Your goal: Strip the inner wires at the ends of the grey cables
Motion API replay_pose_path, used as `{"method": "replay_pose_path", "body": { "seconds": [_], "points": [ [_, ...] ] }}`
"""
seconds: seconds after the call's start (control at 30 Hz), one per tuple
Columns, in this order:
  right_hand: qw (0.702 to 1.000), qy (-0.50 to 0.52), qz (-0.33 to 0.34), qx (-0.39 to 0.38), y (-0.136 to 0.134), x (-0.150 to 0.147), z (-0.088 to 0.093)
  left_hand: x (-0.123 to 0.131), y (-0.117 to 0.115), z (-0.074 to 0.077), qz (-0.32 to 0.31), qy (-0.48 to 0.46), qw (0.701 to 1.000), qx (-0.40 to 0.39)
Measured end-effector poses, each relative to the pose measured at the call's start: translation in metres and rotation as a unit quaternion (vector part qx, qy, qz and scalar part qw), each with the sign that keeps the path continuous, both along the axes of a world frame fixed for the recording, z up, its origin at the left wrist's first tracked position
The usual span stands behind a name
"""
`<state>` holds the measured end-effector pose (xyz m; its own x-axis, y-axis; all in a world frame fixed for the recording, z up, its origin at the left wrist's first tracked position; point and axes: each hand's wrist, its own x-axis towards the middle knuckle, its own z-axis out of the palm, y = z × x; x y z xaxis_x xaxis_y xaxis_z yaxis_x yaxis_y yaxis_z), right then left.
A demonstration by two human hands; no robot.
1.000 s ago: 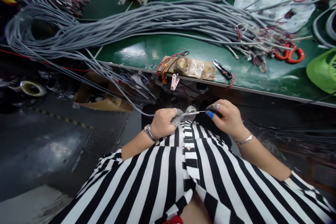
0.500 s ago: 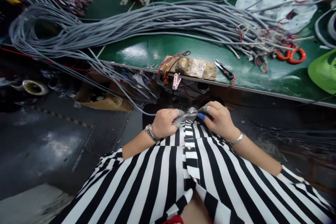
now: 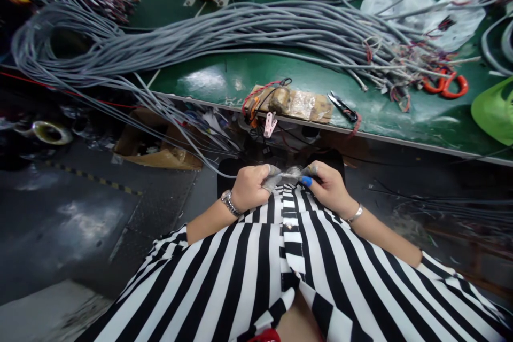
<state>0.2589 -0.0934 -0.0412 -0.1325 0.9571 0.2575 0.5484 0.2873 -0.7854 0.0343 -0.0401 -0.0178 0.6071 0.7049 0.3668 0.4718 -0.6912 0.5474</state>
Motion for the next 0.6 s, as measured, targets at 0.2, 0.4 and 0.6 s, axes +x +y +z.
{"method": "replay_pose_path", "body": {
  "seconds": [0.2,0.4,0.6],
  "points": [
    [0.987,-0.118,0.011,0.108,0.001,0.006,0.004,-0.001,0.000,-0.001,0.002,0.006,0.998,-0.061],
    [0.990,-0.098,-0.078,0.070,0.002,-0.007,-0.002,0.002,-0.001,-0.005,-0.018,0.006,0.997,-0.080],
    [0.995,-0.057,-0.065,0.040,0.002,-0.005,-0.003,0.003,-0.001,-0.003,-0.048,0.016,0.996,-0.070]
  ]
}}
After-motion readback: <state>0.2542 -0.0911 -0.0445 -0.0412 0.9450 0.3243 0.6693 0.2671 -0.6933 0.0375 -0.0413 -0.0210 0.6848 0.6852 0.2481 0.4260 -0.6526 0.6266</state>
